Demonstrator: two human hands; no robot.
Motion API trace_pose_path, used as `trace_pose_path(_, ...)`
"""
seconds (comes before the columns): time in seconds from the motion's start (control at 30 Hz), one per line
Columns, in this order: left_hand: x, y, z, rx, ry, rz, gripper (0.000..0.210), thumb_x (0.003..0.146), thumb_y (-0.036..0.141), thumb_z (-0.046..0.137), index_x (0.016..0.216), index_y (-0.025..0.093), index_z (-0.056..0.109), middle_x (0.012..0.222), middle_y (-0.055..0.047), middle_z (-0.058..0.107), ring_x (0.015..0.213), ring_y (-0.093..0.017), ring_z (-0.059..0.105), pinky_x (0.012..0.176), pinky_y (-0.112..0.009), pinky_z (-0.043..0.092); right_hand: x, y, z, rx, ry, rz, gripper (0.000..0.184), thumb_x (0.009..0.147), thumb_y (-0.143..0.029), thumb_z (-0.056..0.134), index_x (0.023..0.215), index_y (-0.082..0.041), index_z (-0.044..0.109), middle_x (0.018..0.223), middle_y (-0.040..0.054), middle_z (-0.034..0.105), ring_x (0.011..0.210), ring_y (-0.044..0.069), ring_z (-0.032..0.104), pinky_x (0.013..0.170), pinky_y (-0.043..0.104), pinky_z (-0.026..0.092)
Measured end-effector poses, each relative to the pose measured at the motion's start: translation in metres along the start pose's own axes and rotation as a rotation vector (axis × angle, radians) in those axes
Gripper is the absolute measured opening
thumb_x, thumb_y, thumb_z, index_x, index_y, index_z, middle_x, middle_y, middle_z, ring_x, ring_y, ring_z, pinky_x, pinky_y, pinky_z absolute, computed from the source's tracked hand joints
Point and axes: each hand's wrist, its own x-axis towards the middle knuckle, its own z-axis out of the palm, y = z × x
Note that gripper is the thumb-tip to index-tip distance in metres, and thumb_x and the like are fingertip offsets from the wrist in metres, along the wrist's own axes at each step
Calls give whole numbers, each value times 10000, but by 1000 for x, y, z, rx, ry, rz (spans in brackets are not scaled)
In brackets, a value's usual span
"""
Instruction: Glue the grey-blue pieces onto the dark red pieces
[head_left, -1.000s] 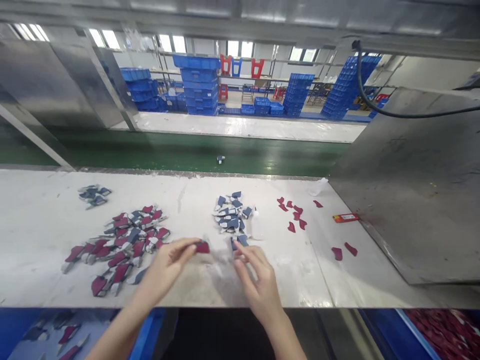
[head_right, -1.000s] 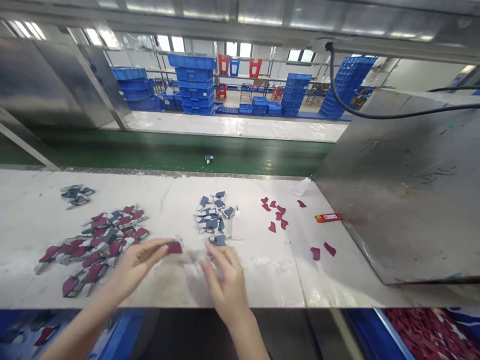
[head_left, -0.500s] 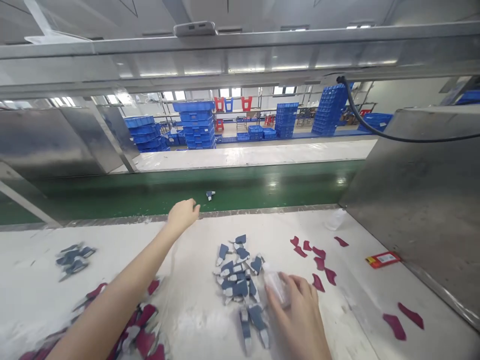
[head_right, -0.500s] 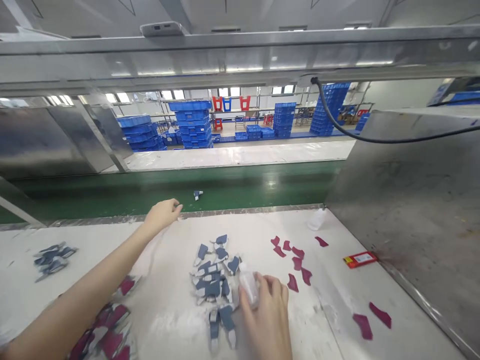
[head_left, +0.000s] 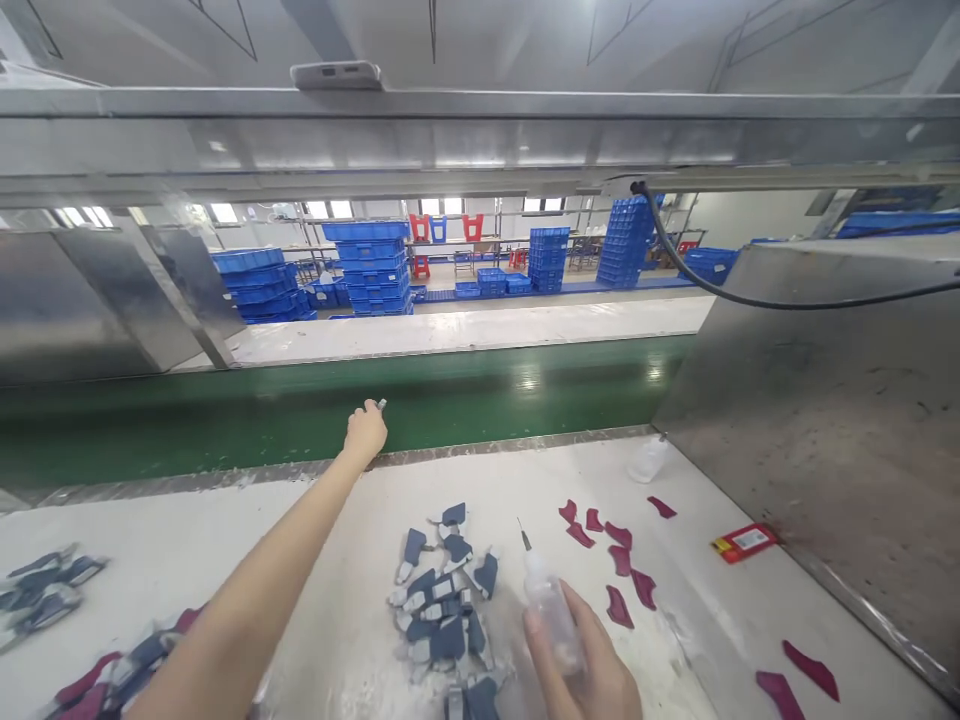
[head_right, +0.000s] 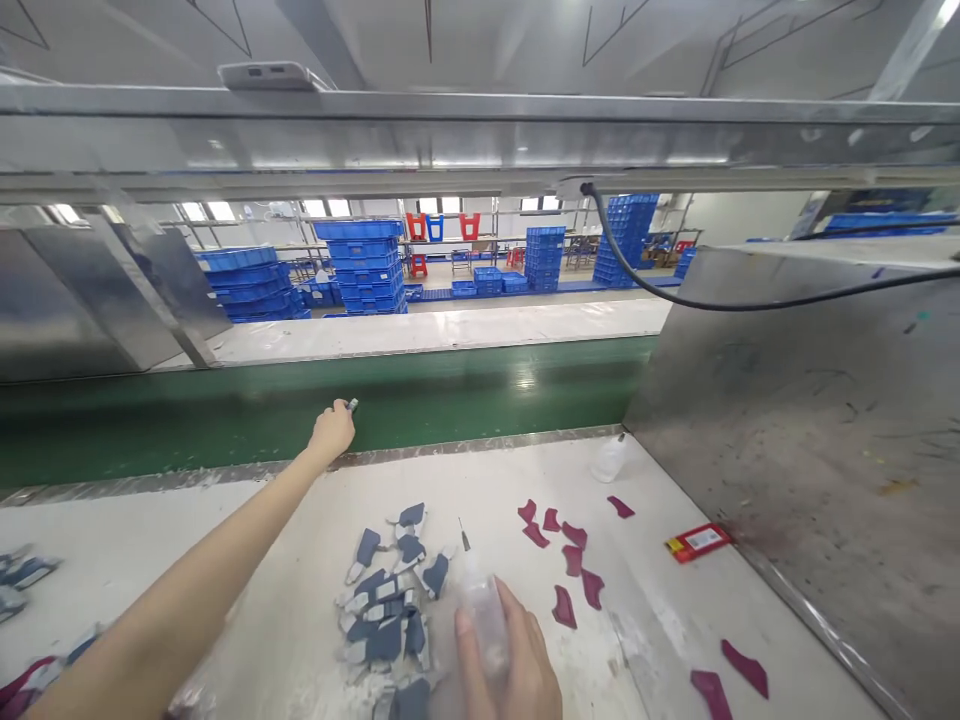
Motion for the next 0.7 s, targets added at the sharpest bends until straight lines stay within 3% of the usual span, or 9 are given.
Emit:
trace_pose_path(0.1,-43,4,-28,-101,-59,109,313,1006,327,469,1240,141,563,1088,-92,674,956,-209,669,858,-414,547,0,-13,-11,136,-52,0,578,826,-628,597,1177,-178,691,1239,124,699,1183,338,628,974,394,515)
trace_pose_path(0.17,-91,5,-46,-174,-107,193,335,1040,291,318,1231,149,553,996,-80,699,921,-196,684,848,-362,541,2,-19,-19,227,-96,-1,571,814,-598,633,1197,-179,680,1255,121,693,1210,335,616,991,404,514)
trace_pose_path(0.23,-150,1,-58,-253,-165,269,357,1036,316,283,1219,186,560,1011,-66,712,949,-189,689,842,-315,541,4,-23,-28,313,-137,24,568,796,-585,661,1197,-182,674,1220,126,708,1175,336,639,934,408,548)
trace_pose_path(0.33,-243,-11,-60,-481,-251,371,343,1005,406,356,1178,219,586,1116,-82,706,1040,-221,676,888,-339,536,-1,-20,-44,397,-125,85,575,787,-582,672,1189,-172,647,1147,143,719,1062,325,683,807,397,579)
trace_pose_path(0.47,-339,-29,-47,-619,-291,325,296,994,367,379,1158,232,586,1105,-102,693,1049,-242,653,884,-377,526,-26,-10,-68,411,-90,89,532,784,-528,702,1175,-178,614,1063,123,716,927,274,693,737,363,564)
trace_pose_path(0.57,-380,-34,-38,-616,-299,285,282,997,322,369,1140,245,599,1113,-98,679,1079,-250,619,907,-410,501,-46,-6,-82,387,-201,17,370,801,-463,707,1045,-188,668,898,61,719,794,220,676,707,329,546)
trace_pose_path(0.7,-401,-26,-32,-537,-223,283,237,986,301,430,1079,250,642,1058,-73,681,1061,-266,574,921,-450,455,-61,-3,-85,432,-374,-40,290,798,-434,708,929,-175,717,685,7,665,626,174,618,596,285,511)
